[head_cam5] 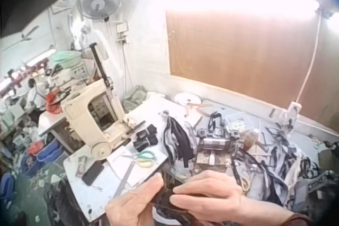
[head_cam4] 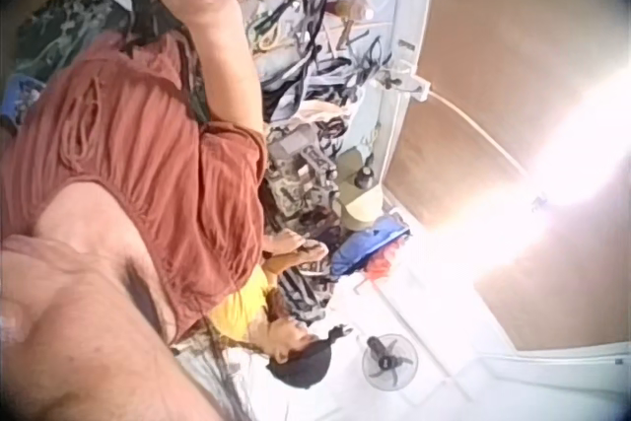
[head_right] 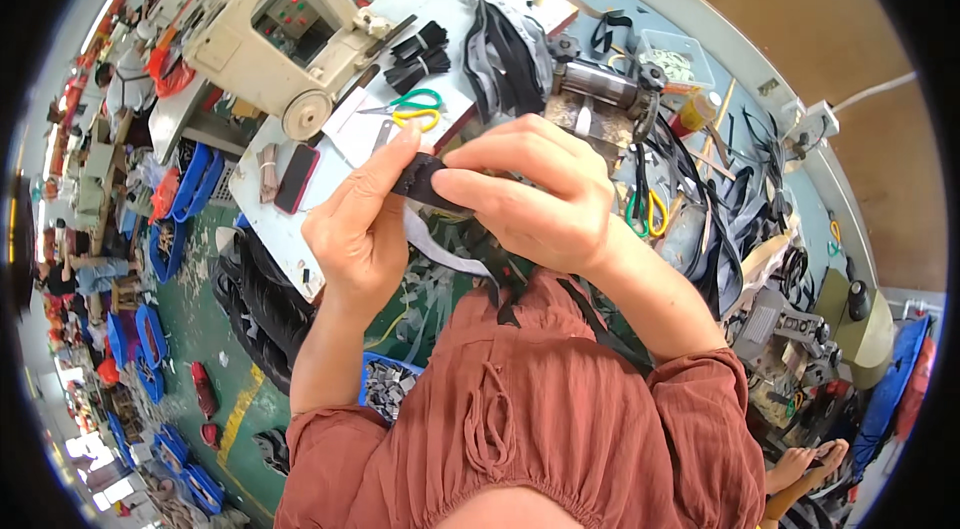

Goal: Processing and cutting shoe component straps using factory equipment and scissors.

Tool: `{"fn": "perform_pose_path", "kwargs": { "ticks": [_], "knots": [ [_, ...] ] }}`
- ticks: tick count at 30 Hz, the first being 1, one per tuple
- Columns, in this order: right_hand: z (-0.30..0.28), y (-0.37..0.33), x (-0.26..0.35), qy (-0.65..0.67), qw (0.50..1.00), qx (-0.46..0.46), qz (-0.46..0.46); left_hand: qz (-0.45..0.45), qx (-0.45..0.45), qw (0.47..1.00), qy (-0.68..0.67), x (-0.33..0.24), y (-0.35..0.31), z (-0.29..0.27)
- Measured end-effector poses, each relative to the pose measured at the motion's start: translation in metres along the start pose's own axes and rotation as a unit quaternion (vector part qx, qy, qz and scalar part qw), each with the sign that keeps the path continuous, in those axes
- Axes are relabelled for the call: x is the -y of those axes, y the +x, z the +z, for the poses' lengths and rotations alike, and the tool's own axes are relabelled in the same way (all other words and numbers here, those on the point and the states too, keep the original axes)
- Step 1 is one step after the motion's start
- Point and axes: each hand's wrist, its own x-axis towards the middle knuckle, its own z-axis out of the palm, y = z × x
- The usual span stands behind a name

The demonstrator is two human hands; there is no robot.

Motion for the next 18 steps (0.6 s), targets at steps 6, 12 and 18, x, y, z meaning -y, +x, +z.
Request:
{"fn": "perform_pose_path", "kwargs": {
  "ticks": [6,12,18],
  "knots": [
    [0.039,-0.003,0.008,-0.039,0.998,-0.011,-0.056,-0.313,0.023,0.895,-0.316,0.002,-0.028,-0.024],
    [0.063,-0.003,0.011,-0.061,0.993,0.045,-0.095,-0.429,-0.033,0.680,-0.594,0.023,-0.038,-0.038],
    [0.061,-0.020,0.032,0.140,0.981,0.127,0.042,-0.510,-0.148,0.640,-0.555,0.068,-0.037,-0.047]
  ]
}}
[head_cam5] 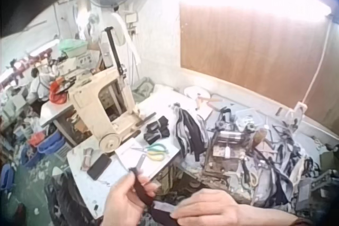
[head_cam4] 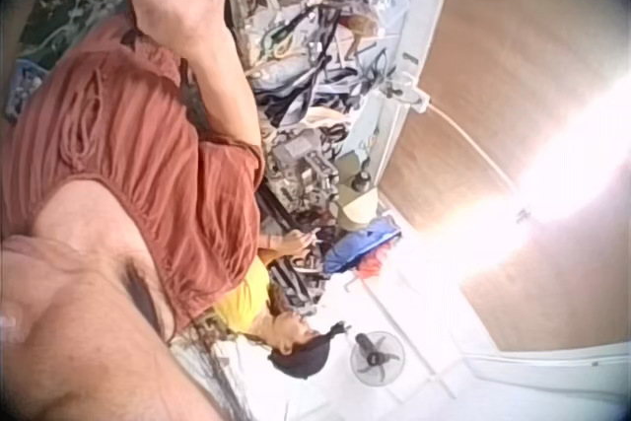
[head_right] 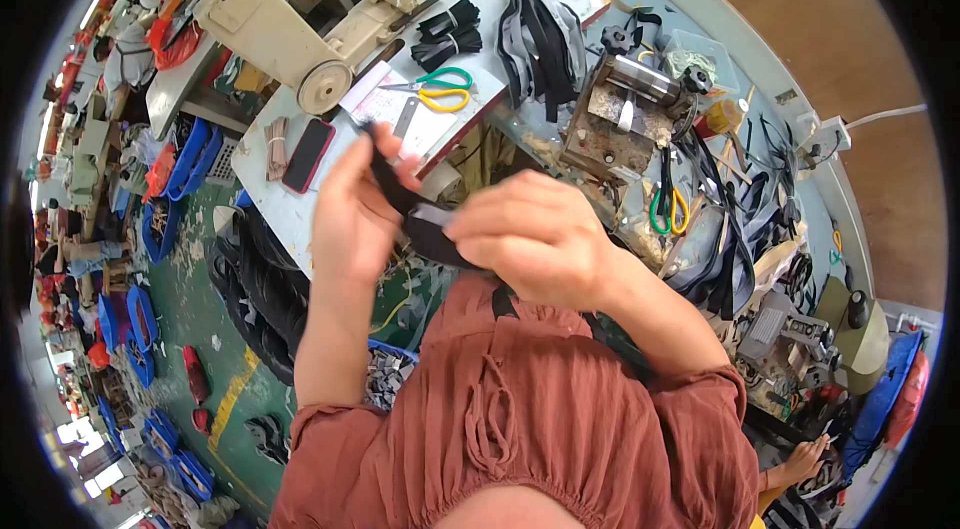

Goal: Processing and cutting shoe component straps using factory equipment and scissors.

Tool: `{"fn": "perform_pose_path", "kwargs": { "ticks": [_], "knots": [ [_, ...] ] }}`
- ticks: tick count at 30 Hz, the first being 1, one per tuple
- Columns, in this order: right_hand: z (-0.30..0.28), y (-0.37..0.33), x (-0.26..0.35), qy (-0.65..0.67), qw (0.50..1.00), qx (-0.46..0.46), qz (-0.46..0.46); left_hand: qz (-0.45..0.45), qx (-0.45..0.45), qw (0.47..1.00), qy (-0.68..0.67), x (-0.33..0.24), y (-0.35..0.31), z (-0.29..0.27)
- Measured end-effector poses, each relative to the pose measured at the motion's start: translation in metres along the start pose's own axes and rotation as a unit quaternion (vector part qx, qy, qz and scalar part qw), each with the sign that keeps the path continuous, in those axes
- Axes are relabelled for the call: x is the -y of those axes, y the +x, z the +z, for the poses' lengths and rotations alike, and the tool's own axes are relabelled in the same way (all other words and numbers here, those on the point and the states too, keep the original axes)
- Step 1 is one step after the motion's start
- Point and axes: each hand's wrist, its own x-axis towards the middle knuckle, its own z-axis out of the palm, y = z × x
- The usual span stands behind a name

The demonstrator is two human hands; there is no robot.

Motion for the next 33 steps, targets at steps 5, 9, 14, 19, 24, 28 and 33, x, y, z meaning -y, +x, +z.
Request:
{"fn": "perform_pose_path", "kwargs": {
  "ticks": [5,9,14,19,24,28,33],
  "knots": [
    [-0.017,-0.095,-0.001,-0.124,0.893,0.399,0.168,0.148,-0.006,0.988,-0.052,-0.066,0.046,-0.063],
    [-0.036,-0.267,-0.012,-0.227,0.655,0.661,0.288,0.196,0.098,0.975,-0.038,-0.125,0.058,-0.096],
    [-0.034,-0.212,-0.020,-0.155,0.813,0.447,0.339,0.252,-0.001,0.958,0.135,-0.092,0.051,-0.031],
    [-0.018,-0.052,-0.006,0.028,0.923,0.194,0.331,0.141,0.121,0.942,0.278,-0.001,0.032,0.003],
    [-0.021,0.021,-0.001,0.069,0.906,0.086,0.409,0.130,0.167,0.914,0.345,0.034,0.012,0.018],
    [-0.011,0.026,-0.017,0.056,0.912,-0.011,0.407,0.107,0.191,0.938,0.268,0.034,0.005,0.015],
    [0.006,0.031,-0.019,0.237,0.849,-0.121,0.456,0.105,0.200,0.951,0.214,0.027,0.000,0.013]
  ]
}}
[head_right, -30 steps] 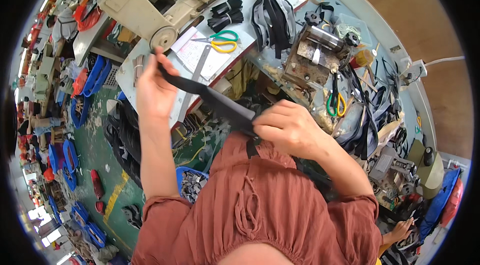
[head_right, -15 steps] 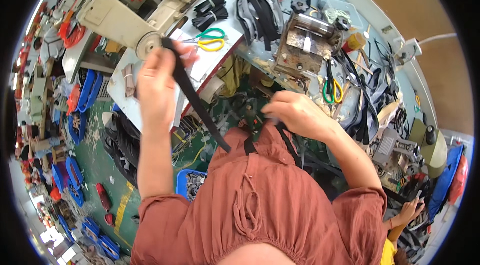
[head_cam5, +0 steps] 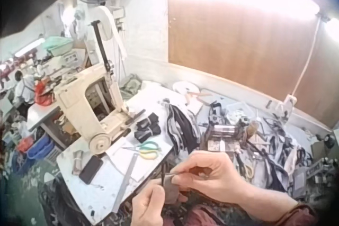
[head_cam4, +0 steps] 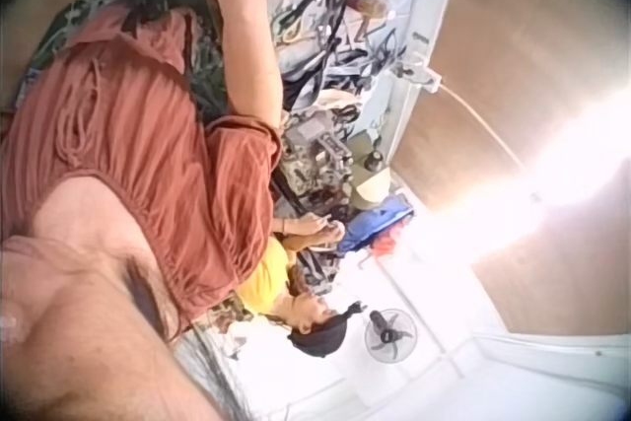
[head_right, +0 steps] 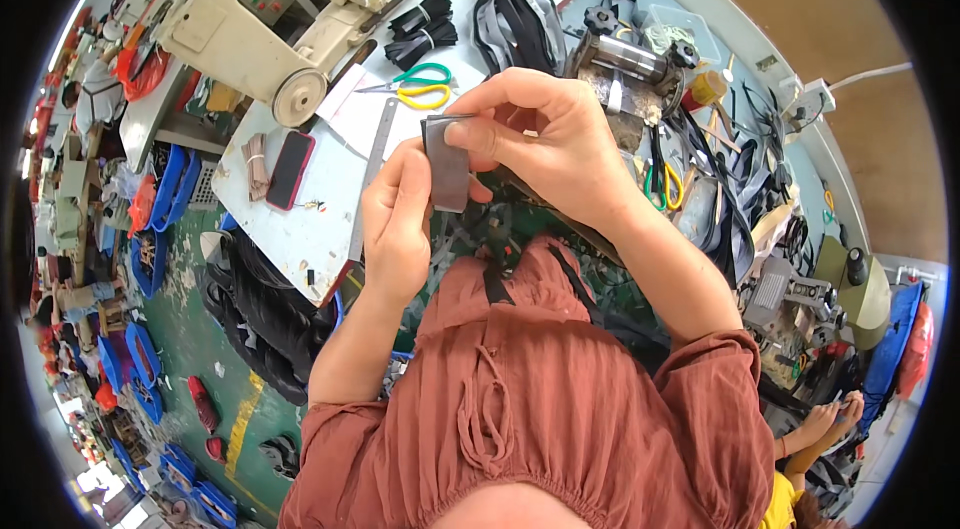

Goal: Processing and cutting shoe component straps using factory equipment and scissors.

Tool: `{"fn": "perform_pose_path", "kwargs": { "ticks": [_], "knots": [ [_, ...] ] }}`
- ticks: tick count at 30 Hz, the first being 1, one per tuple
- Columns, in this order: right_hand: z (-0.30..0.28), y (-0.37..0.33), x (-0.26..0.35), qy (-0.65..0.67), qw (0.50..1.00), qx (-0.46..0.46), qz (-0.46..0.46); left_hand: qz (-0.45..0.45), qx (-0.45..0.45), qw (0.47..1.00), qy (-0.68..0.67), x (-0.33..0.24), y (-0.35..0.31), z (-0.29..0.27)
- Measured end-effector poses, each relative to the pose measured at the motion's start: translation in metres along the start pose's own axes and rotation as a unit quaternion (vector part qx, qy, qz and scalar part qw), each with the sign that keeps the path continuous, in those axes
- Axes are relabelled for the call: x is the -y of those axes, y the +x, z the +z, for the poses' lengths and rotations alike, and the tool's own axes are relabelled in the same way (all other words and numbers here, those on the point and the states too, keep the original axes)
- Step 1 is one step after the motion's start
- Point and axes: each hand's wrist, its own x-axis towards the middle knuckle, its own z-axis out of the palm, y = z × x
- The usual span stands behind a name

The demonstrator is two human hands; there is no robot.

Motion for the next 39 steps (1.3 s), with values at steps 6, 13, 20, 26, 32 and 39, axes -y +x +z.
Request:
{"fn": "perform_pose_path", "kwargs": {
  "ticks": [6,13,20,26,32,39],
  "knots": [
    [0.011,0.011,-0.004,-0.073,0.996,0.030,-0.038,0.040,-0.037,0.986,0.160,-0.003,-0.001,-0.010],
    [0.017,0.075,-0.088,-0.137,0.981,0.097,0.094,-0.042,-0.130,0.987,0.083,0.017,-0.026,-0.053],
    [0.034,0.171,-0.292,-0.520,0.840,0.104,-0.114,-0.122,-0.243,0.962,0.041,0.038,-0.066,-0.094],
    [0.063,0.209,-0.332,-0.679,0.712,0.146,-0.100,-0.086,-0.331,0.940,0.022,0.038,-0.085,-0.116],
    [0.046,0.216,-0.318,-0.638,0.758,0.137,-0.021,-0.057,-0.338,0.939,0.028,0.040,-0.074,-0.124],
    [-0.004,0.027,-0.260,-0.394,0.881,0.001,-0.262,-0.080,-0.320,0.943,0.047,0.055,-0.067,-0.108]
  ]
}}
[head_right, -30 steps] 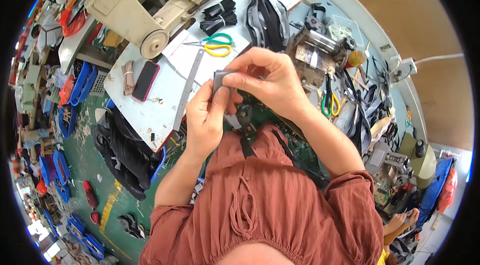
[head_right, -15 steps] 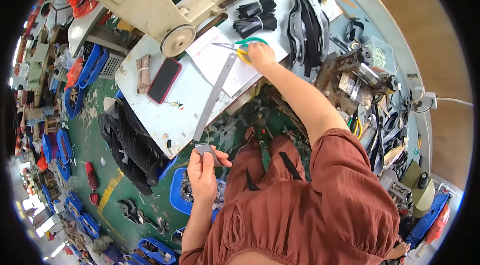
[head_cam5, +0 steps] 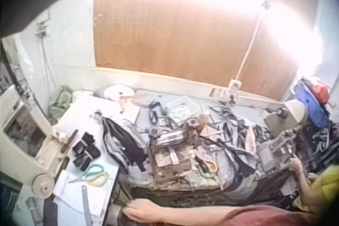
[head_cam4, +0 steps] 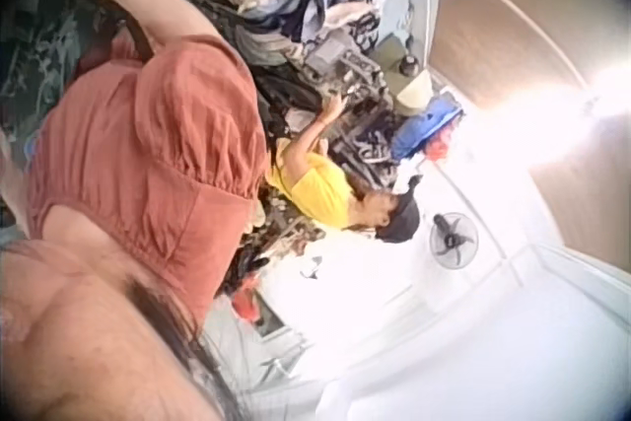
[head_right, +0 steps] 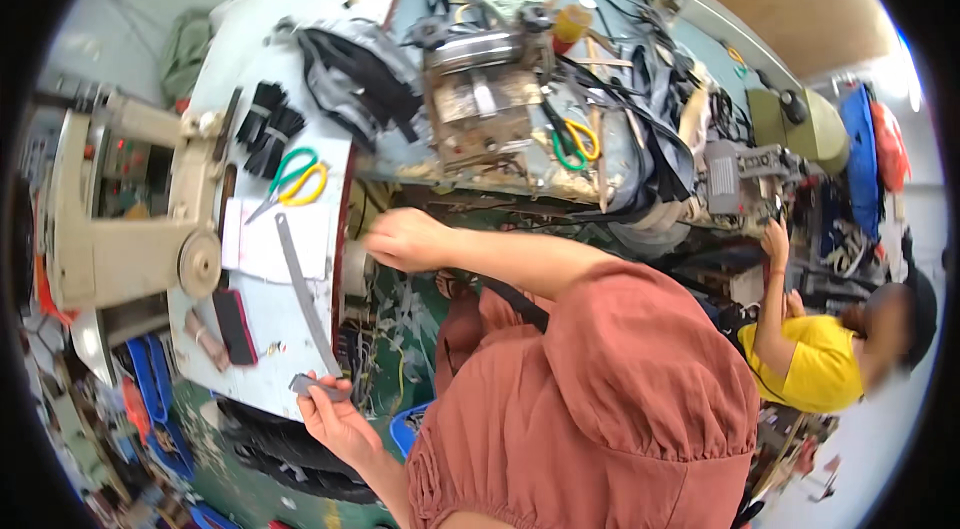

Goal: Processing and cutting shoe component straps using factory equipment and scissors.

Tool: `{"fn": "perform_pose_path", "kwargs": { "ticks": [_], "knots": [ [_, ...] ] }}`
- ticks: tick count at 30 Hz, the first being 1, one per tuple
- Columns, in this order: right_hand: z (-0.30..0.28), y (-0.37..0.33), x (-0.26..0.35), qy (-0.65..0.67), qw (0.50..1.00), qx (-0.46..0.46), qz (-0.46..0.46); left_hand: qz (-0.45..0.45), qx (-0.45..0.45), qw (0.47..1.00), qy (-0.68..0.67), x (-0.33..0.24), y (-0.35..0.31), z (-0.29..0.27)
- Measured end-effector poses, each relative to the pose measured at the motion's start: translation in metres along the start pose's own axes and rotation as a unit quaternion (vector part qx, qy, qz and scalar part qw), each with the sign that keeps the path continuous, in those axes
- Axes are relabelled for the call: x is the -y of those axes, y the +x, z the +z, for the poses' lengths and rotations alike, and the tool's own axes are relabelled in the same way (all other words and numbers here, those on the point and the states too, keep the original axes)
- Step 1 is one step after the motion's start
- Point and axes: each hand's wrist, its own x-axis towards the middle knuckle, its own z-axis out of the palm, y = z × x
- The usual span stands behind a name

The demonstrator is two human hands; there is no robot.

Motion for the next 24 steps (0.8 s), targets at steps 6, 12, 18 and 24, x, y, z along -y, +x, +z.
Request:
{"fn": "perform_pose_path", "kwargs": {
  "ticks": [6,12,18,24],
  "knots": [
    [-0.131,-0.207,-0.101,-0.296,0.842,-0.147,0.426,-0.034,0.045,0.998,0.009,0.004,0.005,0.035],
    [-0.180,-0.251,-0.157,-0.306,0.764,0.060,0.565,-0.048,0.127,0.990,0.034,0.009,-0.008,0.102],
    [-0.259,-0.209,-0.145,-0.301,0.678,0.281,0.608,-0.067,0.173,0.982,0.018,0.007,-0.031,0.146],
    [-0.332,-0.236,-0.066,-0.366,0.646,0.254,0.621,-0.053,0.257,0.965,-0.004,0.003,-0.037,0.164]
  ]
}}
